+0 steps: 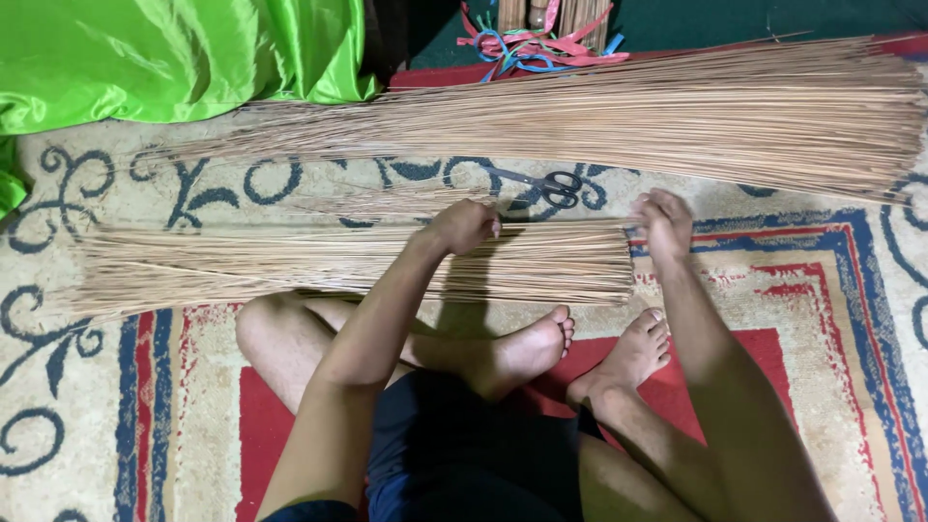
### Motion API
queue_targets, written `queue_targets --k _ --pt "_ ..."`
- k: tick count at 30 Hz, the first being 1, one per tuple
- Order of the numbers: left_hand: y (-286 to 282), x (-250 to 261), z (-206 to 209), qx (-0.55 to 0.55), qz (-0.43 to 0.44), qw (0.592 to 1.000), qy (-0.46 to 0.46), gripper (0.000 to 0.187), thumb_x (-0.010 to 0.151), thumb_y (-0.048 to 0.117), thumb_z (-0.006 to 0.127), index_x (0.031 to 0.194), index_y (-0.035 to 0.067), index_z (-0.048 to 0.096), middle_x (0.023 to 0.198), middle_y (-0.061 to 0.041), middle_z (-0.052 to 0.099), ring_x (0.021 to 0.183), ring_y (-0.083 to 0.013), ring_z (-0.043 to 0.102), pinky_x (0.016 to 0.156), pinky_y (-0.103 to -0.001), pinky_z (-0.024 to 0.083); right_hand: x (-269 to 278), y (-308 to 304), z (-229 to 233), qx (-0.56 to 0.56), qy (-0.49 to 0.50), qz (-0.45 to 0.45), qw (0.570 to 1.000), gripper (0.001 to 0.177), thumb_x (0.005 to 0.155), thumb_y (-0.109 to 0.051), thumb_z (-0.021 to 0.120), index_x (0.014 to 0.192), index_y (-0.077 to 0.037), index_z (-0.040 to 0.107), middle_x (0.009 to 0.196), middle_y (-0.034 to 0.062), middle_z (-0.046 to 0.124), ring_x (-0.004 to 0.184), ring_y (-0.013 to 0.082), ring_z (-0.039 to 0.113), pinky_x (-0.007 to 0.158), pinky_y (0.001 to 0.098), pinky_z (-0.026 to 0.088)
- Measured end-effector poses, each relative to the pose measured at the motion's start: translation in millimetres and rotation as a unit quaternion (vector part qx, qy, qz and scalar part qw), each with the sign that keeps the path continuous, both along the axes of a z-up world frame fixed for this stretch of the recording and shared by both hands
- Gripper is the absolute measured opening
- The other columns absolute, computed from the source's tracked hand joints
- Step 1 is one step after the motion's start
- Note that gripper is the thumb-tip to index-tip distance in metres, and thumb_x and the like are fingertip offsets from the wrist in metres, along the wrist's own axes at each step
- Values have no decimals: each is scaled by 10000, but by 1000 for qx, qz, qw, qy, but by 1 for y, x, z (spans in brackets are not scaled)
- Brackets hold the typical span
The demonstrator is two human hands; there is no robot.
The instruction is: Trimming and organizing thin wooden sticks for broom making
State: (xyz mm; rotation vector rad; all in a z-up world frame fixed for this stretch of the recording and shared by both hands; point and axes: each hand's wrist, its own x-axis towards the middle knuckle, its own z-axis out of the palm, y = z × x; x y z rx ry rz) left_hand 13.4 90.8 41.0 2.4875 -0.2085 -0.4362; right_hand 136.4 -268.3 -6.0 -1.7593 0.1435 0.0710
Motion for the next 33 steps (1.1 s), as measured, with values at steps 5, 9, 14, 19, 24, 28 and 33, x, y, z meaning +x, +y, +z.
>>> queue_targets --k 5,9,14,19,24,28,33 --pt "-27 -8 -13 17 2 1000 -15 206 933 261 599 954 132 758 911 -195 760 975 -431 732 842 -509 594 -29 51 45 -346 -351 175 852 399 957 -256 758 1275 -19 715 1129 165 663 1118 384 623 1050 507 425" --pt "-48 -18 20 31 -12 999 -30 196 921 266 607 935 194 788 888 -141 774 951 -373 756 806 -479 610 -78 104 47 -354 -236 450 785 319 983 -277 597 1202 -101 747 1049 153 749 1081 402 701 1039 519 490" --pt "-46 -34 62 35 -28 998 -45 221 930 244 574 966 173 780 923 -149 774 956 -385 750 812 -510 614 -91 108 57 -329 -153 504 784 262 993 -137 491 1154 -14 657 962 285 691 1004 523 671 859 549 549" --pt "-32 -28 14 -2 -49 997 -51 224 976 236 544 1031 141 739 995 -157 771 985 -403 740 834 -541 610 -86 100 57 -322 -145 500 791 218 1014 -120 470 1096 -28 649 892 293 671 953 526 672 782 555 541" --pt "8 -45 24 95 -31 994 -38 219 973 167 535 1034 122 740 939 -180 767 919 -397 756 796 -529 603 -60 62 45 -321 -141 494 796 196 1016 -133 486 1062 -14 636 858 298 645 913 527 668 766 549 542" --pt "19 -57 44 88 -24 996 -24 236 982 150 517 1066 106 734 959 -190 775 939 -405 751 797 -544 602 -52 56 40 -318 -145 493 797 201 1009 -139 492 1034 -8 641 866 316 646 916 537 660 768 552 543" --pt "-2 -43 0 114 -32 992 -48 191 991 154 568 956 104 749 840 -154 772 801 -341 778 707 -464 632 -84 91 71 -332 -160 521 770 243 958 -194 515 1011 3 647 855 324 657 883 555 662 763 594 541"
